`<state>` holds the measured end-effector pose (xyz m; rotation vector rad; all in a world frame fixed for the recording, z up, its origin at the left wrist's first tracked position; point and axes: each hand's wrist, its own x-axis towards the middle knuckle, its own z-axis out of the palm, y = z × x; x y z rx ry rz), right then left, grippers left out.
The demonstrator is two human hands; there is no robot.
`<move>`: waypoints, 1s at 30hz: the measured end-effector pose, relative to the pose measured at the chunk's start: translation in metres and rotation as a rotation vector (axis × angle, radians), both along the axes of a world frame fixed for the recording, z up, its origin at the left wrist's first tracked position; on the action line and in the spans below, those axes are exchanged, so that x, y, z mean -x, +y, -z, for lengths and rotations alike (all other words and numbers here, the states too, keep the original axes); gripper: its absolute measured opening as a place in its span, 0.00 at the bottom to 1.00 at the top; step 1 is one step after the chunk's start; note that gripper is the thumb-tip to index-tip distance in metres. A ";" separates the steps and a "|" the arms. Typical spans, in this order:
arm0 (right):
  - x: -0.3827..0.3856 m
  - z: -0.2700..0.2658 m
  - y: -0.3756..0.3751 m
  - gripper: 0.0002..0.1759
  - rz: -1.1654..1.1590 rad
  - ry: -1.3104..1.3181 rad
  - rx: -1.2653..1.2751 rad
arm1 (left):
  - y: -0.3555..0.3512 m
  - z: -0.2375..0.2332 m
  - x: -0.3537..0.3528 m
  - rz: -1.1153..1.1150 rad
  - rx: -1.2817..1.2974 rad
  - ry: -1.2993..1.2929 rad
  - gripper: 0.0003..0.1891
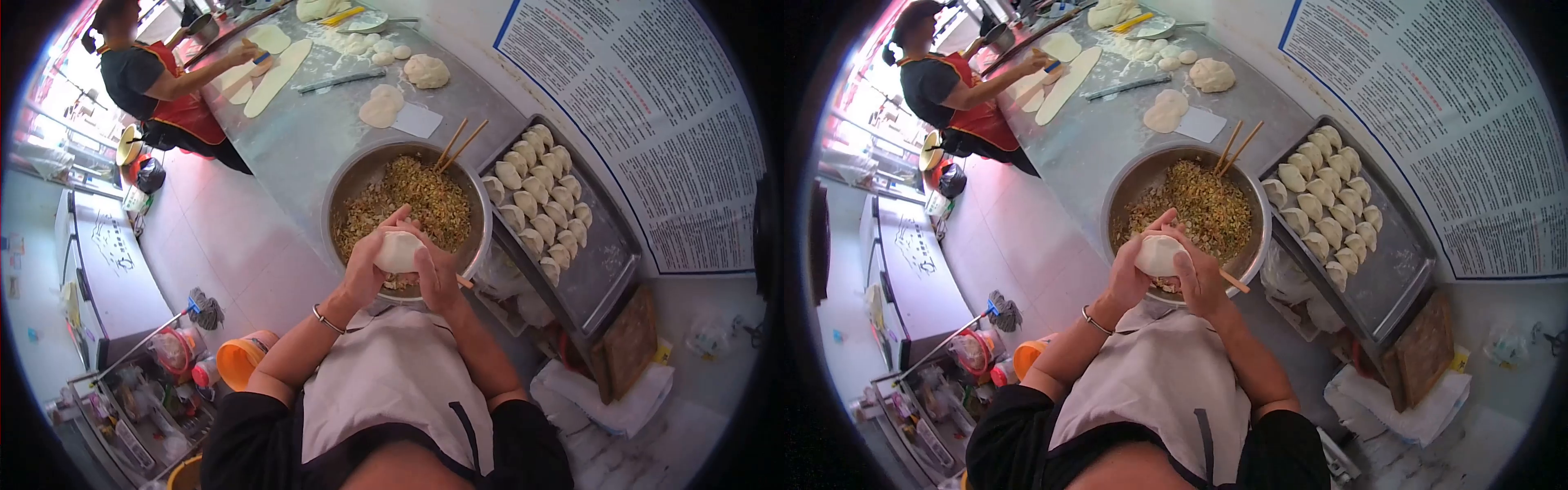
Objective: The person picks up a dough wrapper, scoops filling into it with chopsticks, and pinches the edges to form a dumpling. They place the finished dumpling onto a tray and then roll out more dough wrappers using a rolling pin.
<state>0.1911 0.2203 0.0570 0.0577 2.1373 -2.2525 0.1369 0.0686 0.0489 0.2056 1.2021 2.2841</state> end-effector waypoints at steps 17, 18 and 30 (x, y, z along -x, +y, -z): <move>0.001 0.037 0.064 0.11 0.361 0.289 -0.644 | 0.084 0.041 0.013 0.116 0.736 0.554 0.19; 0.001 0.039 0.078 0.11 0.345 0.284 -0.629 | 0.097 0.045 0.015 0.139 0.660 0.483 0.19; -0.003 0.069 0.359 0.23 0.839 -0.211 -0.282 | 0.183 0.026 0.029 0.200 0.474 0.299 0.23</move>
